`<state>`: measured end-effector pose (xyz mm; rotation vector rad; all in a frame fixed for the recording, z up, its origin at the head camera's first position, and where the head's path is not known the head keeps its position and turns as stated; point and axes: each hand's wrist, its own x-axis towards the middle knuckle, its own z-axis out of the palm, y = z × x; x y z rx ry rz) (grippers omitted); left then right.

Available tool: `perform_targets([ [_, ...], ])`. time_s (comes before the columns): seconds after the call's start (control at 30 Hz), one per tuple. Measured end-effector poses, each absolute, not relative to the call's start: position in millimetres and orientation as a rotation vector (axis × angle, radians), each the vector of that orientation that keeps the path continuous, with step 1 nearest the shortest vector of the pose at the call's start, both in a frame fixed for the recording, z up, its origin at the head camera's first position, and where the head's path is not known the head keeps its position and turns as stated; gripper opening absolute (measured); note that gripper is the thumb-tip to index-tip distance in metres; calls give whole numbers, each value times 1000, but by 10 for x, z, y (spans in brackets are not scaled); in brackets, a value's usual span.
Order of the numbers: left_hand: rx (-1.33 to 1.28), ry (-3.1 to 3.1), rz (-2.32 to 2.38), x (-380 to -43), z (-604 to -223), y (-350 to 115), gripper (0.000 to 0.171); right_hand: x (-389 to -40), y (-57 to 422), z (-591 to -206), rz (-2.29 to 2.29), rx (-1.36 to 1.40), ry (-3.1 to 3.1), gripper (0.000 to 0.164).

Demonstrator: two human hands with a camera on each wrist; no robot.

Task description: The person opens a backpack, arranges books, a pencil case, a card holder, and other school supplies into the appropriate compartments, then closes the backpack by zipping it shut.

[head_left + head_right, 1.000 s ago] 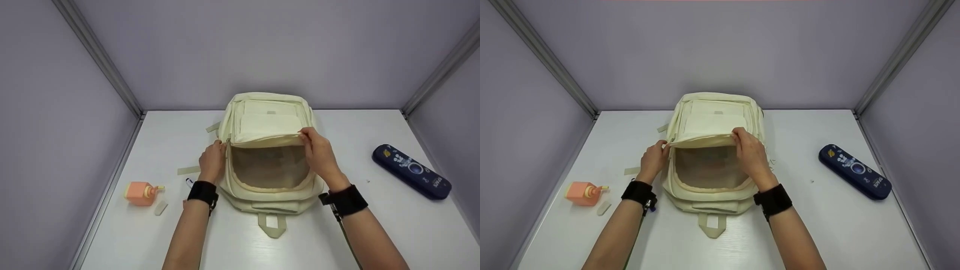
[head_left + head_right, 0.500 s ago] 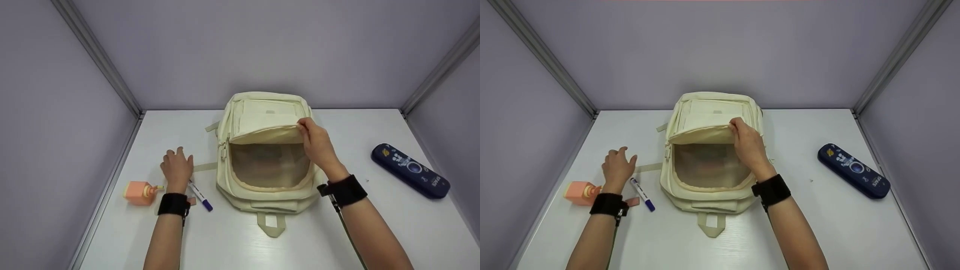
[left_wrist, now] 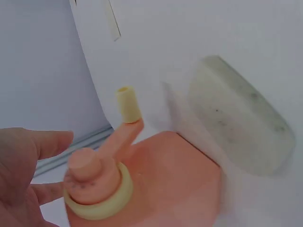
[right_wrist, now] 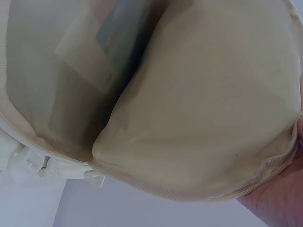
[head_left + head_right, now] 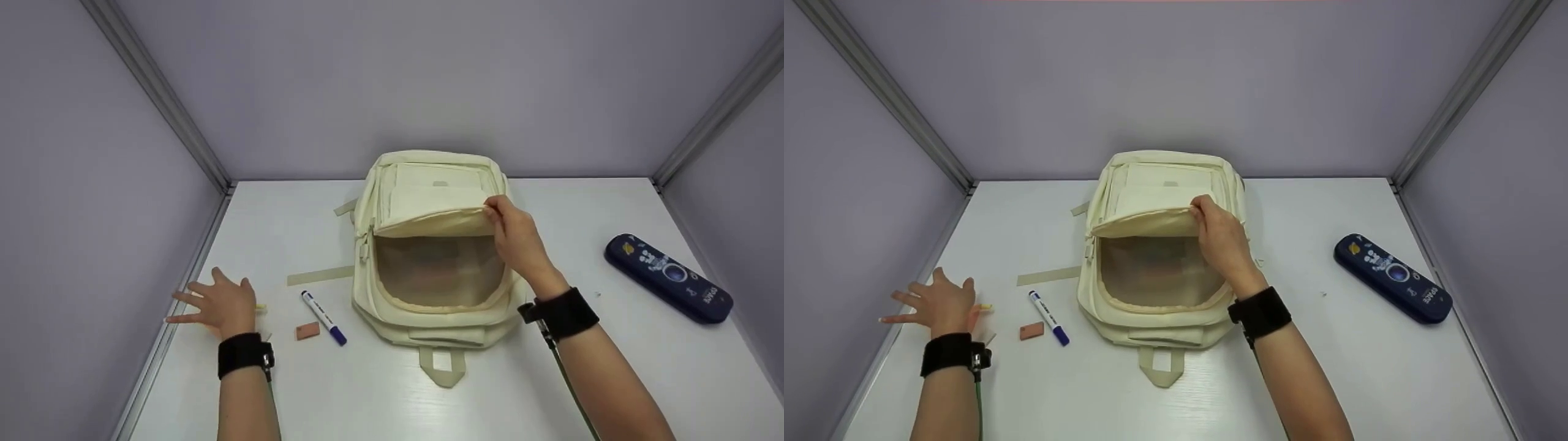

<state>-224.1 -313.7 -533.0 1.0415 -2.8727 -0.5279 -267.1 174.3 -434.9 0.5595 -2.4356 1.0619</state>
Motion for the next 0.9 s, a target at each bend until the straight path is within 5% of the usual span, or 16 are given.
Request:
perform_targets([
  [0.57, 1122, -2776, -800, -2166, -5456, -3164, 55, -2673, 1739, -4377, 1059, 591, -2427, 14],
  [0.77, 905, -2760, -785, -2186, -5474, -3166, 58, -2675, 1750, -4400, 1031, 589, -2433, 14],
  [0.9, 982, -2848, -747, -2167, -5413, -3153, 71, -2664, 1753, -4402, 1041, 590, -2430, 13],
])
